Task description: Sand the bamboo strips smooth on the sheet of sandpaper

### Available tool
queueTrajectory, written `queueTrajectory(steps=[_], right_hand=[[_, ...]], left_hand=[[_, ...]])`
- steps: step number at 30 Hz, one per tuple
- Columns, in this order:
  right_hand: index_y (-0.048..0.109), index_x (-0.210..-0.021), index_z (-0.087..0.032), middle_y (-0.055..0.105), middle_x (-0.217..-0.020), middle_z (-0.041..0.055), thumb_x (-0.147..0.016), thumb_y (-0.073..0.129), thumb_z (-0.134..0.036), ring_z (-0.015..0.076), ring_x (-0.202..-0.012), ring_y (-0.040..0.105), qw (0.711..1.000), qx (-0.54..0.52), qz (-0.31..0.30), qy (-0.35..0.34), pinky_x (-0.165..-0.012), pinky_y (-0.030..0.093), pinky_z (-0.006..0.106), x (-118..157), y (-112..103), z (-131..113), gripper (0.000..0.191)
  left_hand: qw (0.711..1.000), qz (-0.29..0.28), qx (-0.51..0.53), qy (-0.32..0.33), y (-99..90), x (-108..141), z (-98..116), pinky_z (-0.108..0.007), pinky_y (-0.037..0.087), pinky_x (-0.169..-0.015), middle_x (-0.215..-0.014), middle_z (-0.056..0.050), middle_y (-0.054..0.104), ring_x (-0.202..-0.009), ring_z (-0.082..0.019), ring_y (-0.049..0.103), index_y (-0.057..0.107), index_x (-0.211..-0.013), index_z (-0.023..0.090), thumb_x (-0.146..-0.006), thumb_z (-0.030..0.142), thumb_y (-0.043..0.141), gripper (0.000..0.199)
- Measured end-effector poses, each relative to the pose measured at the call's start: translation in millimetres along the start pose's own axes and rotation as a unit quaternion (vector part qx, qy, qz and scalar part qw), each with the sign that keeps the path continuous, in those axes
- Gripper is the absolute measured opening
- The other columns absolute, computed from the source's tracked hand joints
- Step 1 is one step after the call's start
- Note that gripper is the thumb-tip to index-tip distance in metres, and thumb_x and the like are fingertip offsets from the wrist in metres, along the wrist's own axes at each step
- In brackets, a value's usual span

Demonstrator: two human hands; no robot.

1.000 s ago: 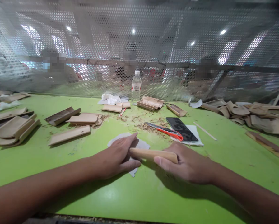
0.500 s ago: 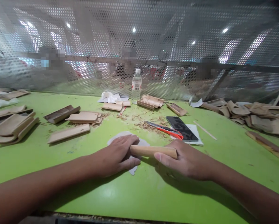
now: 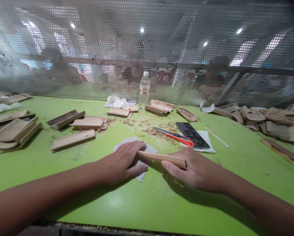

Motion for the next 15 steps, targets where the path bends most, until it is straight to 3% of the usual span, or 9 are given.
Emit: queueTrajectory(steps=[7,15], right_hand=[[0.058,-0.08,-0.02,0.052,-0.065,-0.0034,-0.103,0.043,-0.041,0.012,-0.056,0.043,1.0,0.007,0.0,-0.031,-0.055,0.03,0.027,0.7,0.7,-2.3,0.035],[0.047,-0.07,-0.021,0.041,-0.06,-0.0041,-0.101,0.043,-0.054,0.0117,-0.052,0.035,0.999,-0.02,0.007,0.028,-0.05,0.025,0.028,-1.1,2.0,6.2,0.045]], left_hand=[[1.0,0.004,0.002,0.004,0.7,-0.8,-0.1,-0.048,0.041,-0.108,-0.142,-0.016,0.054,-0.129,-0.034,0.052,0.048,-0.135,0.017,-0.103,0.045,0.054,0.042],[1.0,0.003,0.004,0.001,1.7,-1.8,0.1,-0.049,0.038,-0.109,-0.14,-0.016,0.055,-0.128,-0.033,0.052,0.046,-0.136,0.018,-0.103,0.044,0.054,0.043]])
Point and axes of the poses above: each hand's wrist, its own x-axis away from the middle knuckle, its own y-axis out of the palm, z = x × y, the point moved 2 cm from there along -x, towards the middle knuckle
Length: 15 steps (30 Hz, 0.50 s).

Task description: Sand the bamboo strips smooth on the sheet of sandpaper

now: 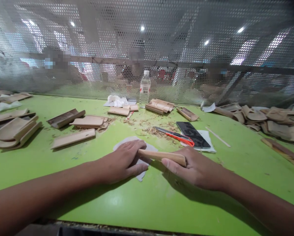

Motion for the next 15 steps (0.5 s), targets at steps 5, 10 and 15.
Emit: queueTrajectory(steps=[5,10,15], right_hand=[[0.054,-0.077,-0.02,0.042,-0.062,-0.0036,-0.102,0.04,-0.059,0.012,-0.052,0.035,1.0,-0.024,-0.012,0.002,-0.05,0.026,0.028,1.8,1.0,2.0,0.048],[0.049,-0.073,-0.021,0.039,-0.062,-0.0041,-0.102,0.04,-0.06,0.0114,-0.052,0.034,1.0,-0.022,-0.015,-0.004,-0.05,0.025,0.028,1.9,1.0,1.1,0.049],[0.047,-0.071,-0.021,0.039,-0.061,-0.0046,-0.103,0.041,-0.056,0.0111,-0.052,0.034,1.0,-0.009,-0.015,-0.009,-0.05,0.026,0.027,2.7,0.1,-0.7,0.048]], left_hand=[[1.0,0.004,0.0,0.001,0.2,1.2,-1.9,-0.049,0.039,-0.11,-0.142,-0.015,0.055,-0.129,-0.033,0.052,0.046,-0.138,0.018,-0.103,0.046,0.054,0.045],[1.0,0.008,-0.002,0.003,0.6,1.4,-2.9,-0.048,0.039,-0.11,-0.142,-0.015,0.055,-0.131,-0.033,0.052,0.047,-0.136,0.019,-0.103,0.045,0.055,0.043],[1.0,0.011,-0.004,0.006,0.1,1.9,-1.5,-0.049,0.04,-0.109,-0.14,-0.016,0.056,-0.129,-0.034,0.053,0.048,-0.135,0.018,-0.103,0.045,0.053,0.042]])
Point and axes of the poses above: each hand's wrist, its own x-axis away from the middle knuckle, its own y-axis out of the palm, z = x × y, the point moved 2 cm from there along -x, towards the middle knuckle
